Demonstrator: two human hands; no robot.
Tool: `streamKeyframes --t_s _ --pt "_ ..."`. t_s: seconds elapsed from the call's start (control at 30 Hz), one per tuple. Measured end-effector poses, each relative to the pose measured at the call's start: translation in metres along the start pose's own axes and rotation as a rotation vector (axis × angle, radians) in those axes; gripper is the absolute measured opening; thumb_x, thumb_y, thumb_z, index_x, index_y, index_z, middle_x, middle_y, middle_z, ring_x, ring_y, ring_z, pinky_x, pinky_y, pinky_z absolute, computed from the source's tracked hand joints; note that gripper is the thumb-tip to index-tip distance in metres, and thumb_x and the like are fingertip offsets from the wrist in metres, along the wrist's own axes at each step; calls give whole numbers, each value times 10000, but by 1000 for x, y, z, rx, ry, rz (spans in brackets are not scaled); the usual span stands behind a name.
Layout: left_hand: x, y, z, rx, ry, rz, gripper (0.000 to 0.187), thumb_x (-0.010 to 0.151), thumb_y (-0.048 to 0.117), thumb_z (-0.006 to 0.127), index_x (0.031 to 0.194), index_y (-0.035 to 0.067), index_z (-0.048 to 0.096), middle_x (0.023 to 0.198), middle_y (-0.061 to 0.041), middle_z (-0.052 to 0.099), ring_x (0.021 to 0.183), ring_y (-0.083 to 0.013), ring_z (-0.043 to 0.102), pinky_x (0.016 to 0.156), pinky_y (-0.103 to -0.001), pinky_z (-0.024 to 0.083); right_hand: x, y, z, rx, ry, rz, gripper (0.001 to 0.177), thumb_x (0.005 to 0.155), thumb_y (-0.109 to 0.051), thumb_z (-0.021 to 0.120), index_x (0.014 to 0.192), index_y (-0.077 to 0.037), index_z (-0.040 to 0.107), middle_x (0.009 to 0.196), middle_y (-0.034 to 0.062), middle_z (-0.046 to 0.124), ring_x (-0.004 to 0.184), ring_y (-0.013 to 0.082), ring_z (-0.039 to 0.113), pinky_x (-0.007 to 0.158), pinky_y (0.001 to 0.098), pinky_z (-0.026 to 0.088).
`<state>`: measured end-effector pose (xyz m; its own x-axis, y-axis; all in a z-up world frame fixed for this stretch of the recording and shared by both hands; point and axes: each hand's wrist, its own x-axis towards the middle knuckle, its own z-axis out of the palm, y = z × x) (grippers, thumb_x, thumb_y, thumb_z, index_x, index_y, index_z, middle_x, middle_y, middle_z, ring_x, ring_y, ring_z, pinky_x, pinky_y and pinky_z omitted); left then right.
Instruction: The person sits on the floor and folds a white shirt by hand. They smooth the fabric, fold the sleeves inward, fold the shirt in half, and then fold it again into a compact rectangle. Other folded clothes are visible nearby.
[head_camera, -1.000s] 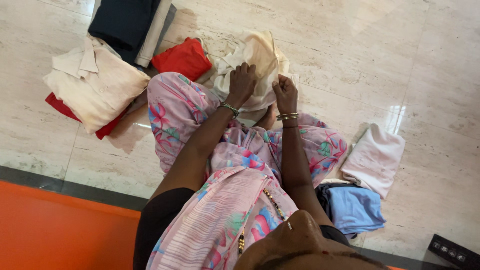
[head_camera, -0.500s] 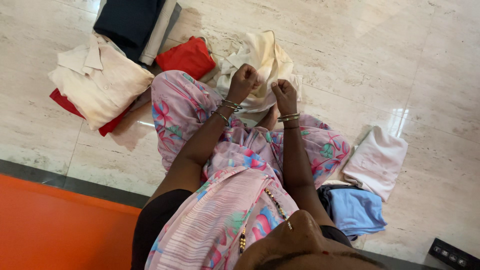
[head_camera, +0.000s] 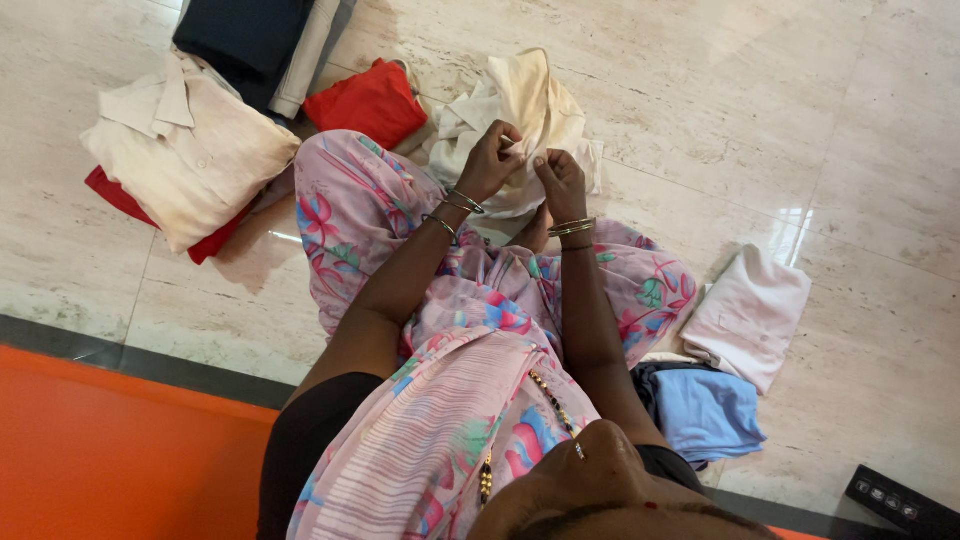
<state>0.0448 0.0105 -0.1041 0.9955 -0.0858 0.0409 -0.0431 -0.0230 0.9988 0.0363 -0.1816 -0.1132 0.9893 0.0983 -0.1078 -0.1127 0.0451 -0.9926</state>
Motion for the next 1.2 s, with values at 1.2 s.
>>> streamKeyframes --t_s 1.2 --pt "-7 44 4 244 96 101 148 883 97 733 1019 38 724 962 -108 746 859 -214 744 749 -324 580 -11 -44 18 -565 216 -175 305 957 -213 787 865 -1 588 661 27 517 609 99 461 551 294 408"
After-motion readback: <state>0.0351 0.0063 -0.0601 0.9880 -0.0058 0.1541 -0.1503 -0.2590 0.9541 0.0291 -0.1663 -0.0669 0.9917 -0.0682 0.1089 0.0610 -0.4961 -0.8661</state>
